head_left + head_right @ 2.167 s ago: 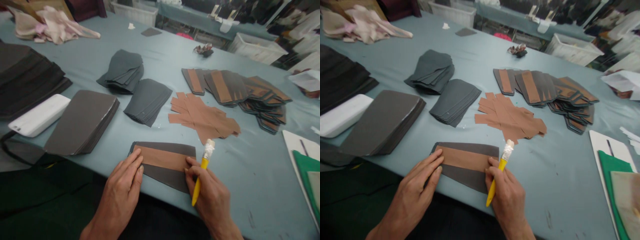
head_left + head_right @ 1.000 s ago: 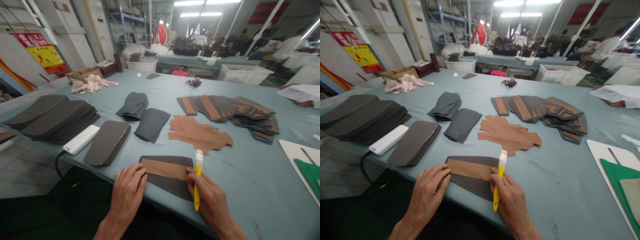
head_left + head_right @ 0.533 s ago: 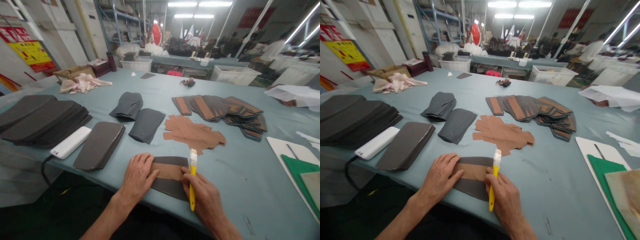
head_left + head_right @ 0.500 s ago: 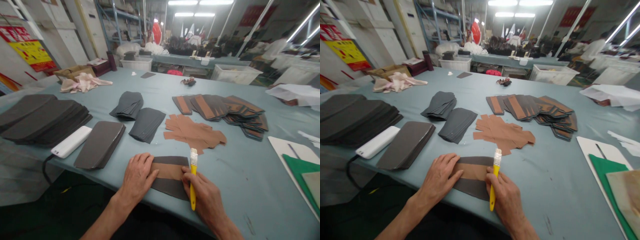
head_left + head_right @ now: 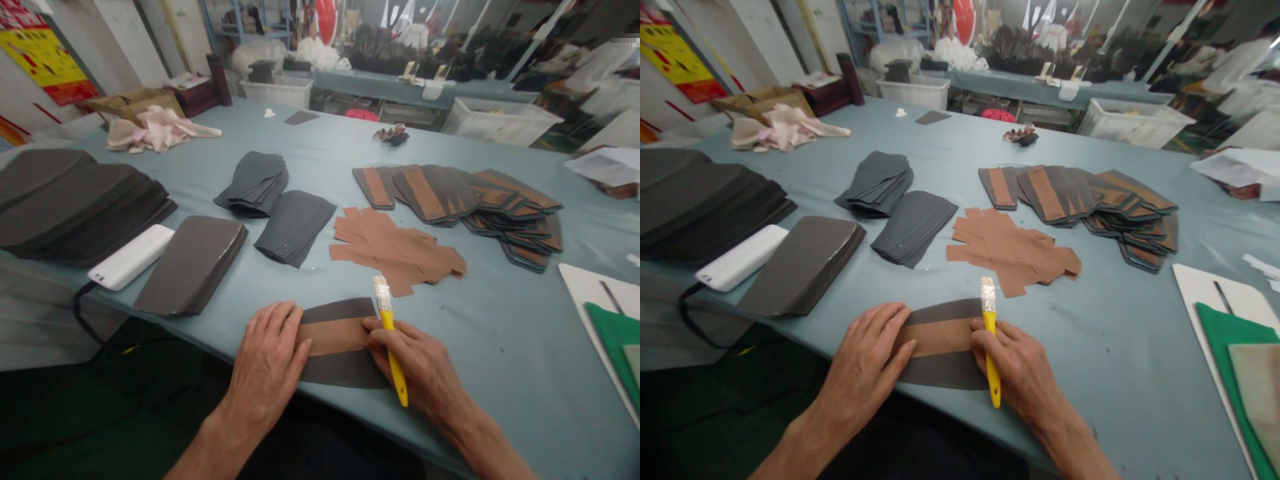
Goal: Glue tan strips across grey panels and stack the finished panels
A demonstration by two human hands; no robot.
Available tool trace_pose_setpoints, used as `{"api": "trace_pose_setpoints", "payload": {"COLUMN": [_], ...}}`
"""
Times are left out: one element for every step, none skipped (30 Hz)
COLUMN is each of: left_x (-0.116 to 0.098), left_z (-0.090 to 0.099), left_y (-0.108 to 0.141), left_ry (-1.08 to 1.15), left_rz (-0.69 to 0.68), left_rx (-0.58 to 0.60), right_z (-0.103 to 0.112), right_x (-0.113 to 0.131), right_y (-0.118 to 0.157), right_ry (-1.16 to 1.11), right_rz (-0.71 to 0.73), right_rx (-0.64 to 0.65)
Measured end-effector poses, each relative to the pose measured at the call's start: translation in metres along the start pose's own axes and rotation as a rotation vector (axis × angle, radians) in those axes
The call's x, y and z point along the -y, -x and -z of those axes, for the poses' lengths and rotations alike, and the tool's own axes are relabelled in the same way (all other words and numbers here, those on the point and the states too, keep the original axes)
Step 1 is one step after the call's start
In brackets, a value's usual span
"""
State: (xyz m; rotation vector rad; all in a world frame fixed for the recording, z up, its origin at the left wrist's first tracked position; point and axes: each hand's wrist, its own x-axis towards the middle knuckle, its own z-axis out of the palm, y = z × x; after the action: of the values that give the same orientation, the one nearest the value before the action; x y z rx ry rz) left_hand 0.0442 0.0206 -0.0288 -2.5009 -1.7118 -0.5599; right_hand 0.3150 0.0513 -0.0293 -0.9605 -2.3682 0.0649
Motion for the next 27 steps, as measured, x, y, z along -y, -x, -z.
{"api": "trace_pose_setpoints", "payload": {"left_x": [-0.007, -0.015, -0.022, -0.029, -0.034, -0.037, -0.039, -0.038, -0.037, -0.035, -0.032, -0.029, -0.025, -0.022, -0.018, -0.014, -0.009, -0.006, -0.002, 0.000, 0.002, 0.002, 0.003, 0.002, 0.002, 0.002, 0.001], "left_z": [0.000, -0.001, -0.003, -0.004, -0.007, -0.009, -0.010, -0.012, -0.012, -0.013, -0.013, -0.013, -0.014, -0.016, -0.019, -0.022, -0.027, -0.032, -0.036, -0.041, -0.044, -0.046, -0.047, -0.048, -0.048, -0.047, -0.047], "left_y": [-0.001, -0.001, 0.000, 0.002, 0.005, 0.008, 0.011, 0.012, 0.011, 0.007, 0.002, -0.006, -0.015, -0.025, -0.034, -0.042, -0.048, -0.052, -0.054, -0.055, -0.055, -0.054, -0.053, -0.052, -0.051, -0.051, -0.051], "left_ry": [-0.007, -0.007, -0.001, 0.007, 0.010, 0.005, -0.004, -0.017, -0.029, -0.036, -0.037, -0.034, -0.030, -0.026, -0.021, -0.018, -0.018, -0.019, -0.019, -0.018, -0.015, -0.011, -0.006, -0.003, 0.001, 0.004, 0.006], "left_rz": [-0.042, -0.087, -0.128, -0.164, -0.186, -0.192, -0.185, -0.166, -0.141, -0.116, -0.093, -0.073, -0.054, -0.030, -0.007, 0.011, 0.022, 0.025, 0.025, 0.017, 0.008, 0.001, -0.006, -0.011, -0.012, -0.009, -0.005], "left_rx": [0.001, 0.007, 0.015, 0.024, 0.030, 0.026, 0.018, 0.002, -0.015, -0.029, -0.038, -0.042, -0.045, -0.048, -0.051, -0.051, -0.048, -0.040, -0.034, -0.029, -0.025, -0.025, -0.025, -0.023, -0.020, -0.014, -0.008], "right_z": [-0.001, -0.002, -0.003, -0.003, -0.003, -0.003, -0.003, -0.003, -0.003, -0.003, -0.004, -0.005, -0.005, -0.007, -0.008, -0.009, -0.010, -0.011, -0.011, -0.011, -0.011, -0.010, -0.008, -0.006, -0.005, -0.003, -0.002], "right_x": [0.001, 0.002, 0.003, 0.004, 0.004, 0.005, 0.005, 0.005, 0.005, 0.005, 0.005, 0.005, 0.005, 0.006, 0.006, 0.006, 0.007, 0.007, 0.007, 0.007, 0.007, 0.007, 0.006, 0.006, 0.006, 0.007, 0.008], "right_y": [0.001, 0.002, 0.003, 0.003, 0.004, 0.004, 0.004, 0.004, 0.003, 0.003, 0.002, 0.002, 0.001, 0.001, 0.000, 0.000, 0.000, 0.000, 0.000, -0.001, -0.001, -0.002, -0.004, -0.005, -0.008, -0.011, -0.015], "right_ry": [0.000, 0.001, 0.003, 0.004, 0.002, -0.002, -0.007, -0.012, -0.016, -0.019, -0.019, -0.019, -0.019, -0.020, -0.022, -0.025, -0.027, -0.028, -0.029, -0.028, -0.025, -0.019, -0.008, 0.007, 0.028, 0.051, 0.075], "right_rz": [-0.010, -0.021, -0.033, -0.044, -0.054, -0.061, -0.067, -0.070, -0.074, -0.078, -0.084, -0.092, -0.100, -0.109, -0.117, -0.125, -0.131, -0.135, -0.137, -0.139, -0.141, -0.143, -0.146, -0.152, -0.160, -0.169, -0.179], "right_rx": [-0.007, -0.013, -0.018, -0.023, -0.026, -0.026, -0.026, -0.028, -0.031, -0.037, -0.046, -0.059, -0.070, -0.081, -0.090, -0.098, -0.103, -0.106, -0.109, -0.110, -0.109, -0.108, -0.108, -0.112, -0.122, -0.140, -0.163]}}
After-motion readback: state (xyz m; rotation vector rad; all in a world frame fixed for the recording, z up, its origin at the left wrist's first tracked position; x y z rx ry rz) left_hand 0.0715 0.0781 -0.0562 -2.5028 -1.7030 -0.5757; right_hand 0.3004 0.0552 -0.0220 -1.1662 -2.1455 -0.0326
